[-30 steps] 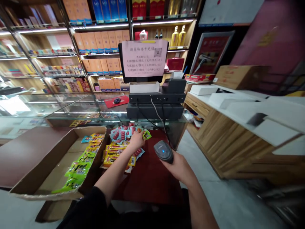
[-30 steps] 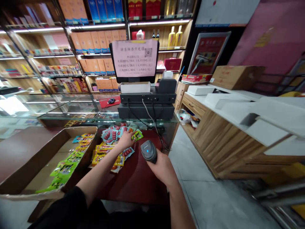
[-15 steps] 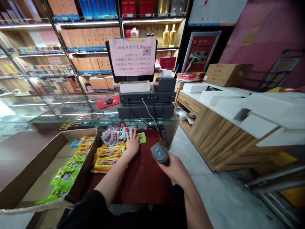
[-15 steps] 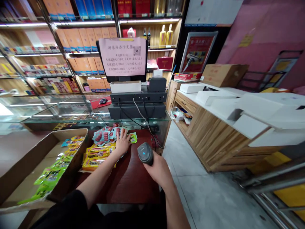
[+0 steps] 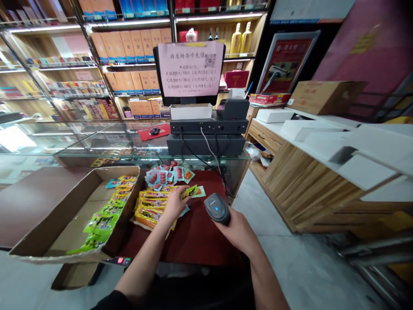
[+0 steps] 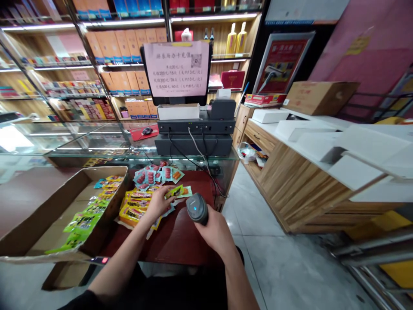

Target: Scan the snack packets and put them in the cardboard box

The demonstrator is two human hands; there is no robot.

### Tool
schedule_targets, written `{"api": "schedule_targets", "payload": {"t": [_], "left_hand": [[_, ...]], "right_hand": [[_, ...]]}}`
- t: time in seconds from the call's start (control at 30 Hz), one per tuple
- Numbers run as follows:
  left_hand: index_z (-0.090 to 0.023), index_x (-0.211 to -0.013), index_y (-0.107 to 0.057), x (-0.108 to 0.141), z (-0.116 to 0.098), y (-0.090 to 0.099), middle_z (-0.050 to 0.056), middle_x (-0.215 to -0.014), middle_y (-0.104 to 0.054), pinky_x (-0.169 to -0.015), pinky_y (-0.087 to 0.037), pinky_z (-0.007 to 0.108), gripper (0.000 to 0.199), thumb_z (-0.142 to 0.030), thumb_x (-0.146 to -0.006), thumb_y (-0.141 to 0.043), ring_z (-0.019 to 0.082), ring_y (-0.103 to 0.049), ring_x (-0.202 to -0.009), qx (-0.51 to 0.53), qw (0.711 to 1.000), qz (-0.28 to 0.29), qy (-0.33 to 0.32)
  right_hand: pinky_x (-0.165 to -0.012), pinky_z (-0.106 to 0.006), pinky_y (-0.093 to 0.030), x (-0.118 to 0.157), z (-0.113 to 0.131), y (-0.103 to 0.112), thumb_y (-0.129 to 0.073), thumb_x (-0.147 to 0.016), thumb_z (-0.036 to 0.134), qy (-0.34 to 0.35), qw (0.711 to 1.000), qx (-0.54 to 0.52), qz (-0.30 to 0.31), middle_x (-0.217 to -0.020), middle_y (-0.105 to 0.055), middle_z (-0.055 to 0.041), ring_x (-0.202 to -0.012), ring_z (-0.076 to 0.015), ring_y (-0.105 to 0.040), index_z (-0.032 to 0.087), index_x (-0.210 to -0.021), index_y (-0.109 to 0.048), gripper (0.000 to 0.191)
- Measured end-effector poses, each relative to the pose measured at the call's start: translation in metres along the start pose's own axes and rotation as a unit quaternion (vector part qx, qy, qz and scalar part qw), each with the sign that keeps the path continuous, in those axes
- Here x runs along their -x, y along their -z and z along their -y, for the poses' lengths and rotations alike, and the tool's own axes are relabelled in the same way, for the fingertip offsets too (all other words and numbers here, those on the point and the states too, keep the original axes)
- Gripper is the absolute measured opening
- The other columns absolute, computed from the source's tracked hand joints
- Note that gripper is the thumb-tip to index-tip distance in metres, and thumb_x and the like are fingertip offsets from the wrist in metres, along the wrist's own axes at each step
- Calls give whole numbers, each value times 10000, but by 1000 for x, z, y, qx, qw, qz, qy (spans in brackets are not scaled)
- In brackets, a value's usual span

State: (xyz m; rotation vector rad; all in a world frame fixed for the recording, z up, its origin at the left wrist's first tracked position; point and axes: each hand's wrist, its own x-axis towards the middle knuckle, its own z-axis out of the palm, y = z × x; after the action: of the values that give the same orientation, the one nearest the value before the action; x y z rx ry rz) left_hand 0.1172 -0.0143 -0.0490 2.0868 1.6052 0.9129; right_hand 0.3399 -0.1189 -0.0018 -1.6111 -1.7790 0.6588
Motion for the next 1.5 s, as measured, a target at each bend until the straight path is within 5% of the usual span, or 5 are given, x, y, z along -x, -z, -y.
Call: {"api": "schedule_targets", "payload": {"t": [0.37, 0.93, 1.07, 1.33, 1.5], "left_hand": [[-130, -1033, -683, 6, -9, 36, 57, -888, -726, -642, -474, 237, 554, -551, -677, -740, 160, -645, -745, 391, 909, 74, 123], [-133, -838, -697, 11, -4, 43, 26, -711, -678, -594, -473, 232, 396, -494, -683, -741, 154, -625, -672, 377, 916, 76, 112], [-132, -897, -718, 18, 4, 83, 43, -799, -706, -662, -496, 248, 426, -506, -694, -740, 176, -644, -746, 378, 916, 50, 125], [-136, -833, -685, 52, 57, 210, 26, -757, -675, -602, -497, 224, 449, -544, -657, -751, 143, -609, -690, 270, 946, -80, 160], [-130, -788, -638, 71, 108, 244, 3, -669, -619, -540, -501, 228, 468, -528, -599, -795, 110, -562, -588, 241, 945, -59, 214]], "right_hand": [[-844, -331, -534, 9, 33, -11, -633, -801, 275, 41, 993, -111, 24, -1050, -747, -71, -987, -253, -693, 216, -1066, -671, 274], [-874, -360, -535, 9, 28, -20, -636, -812, 363, 21, 994, -102, 15, -1074, -737, -97, -1006, -267, -690, 206, -1088, -652, 318], [-895, -358, -527, 2, 31, -31, -641, -805, 386, 40, 995, -83, 28, -1115, -721, -92, -1032, -260, -676, 202, -1128, -629, 372], [-932, -374, -518, -19, 67, -65, -607, -832, 399, 113, 982, -66, 135, -1146, -703, -93, -1075, -259, -658, 210, -1188, -601, 403], [-955, -392, -512, -29, 82, -92, -620, -820, 421, 123, 976, -60, 172, -1145, -705, -98, -1088, -268, -655, 202, -1189, -599, 429]]}}
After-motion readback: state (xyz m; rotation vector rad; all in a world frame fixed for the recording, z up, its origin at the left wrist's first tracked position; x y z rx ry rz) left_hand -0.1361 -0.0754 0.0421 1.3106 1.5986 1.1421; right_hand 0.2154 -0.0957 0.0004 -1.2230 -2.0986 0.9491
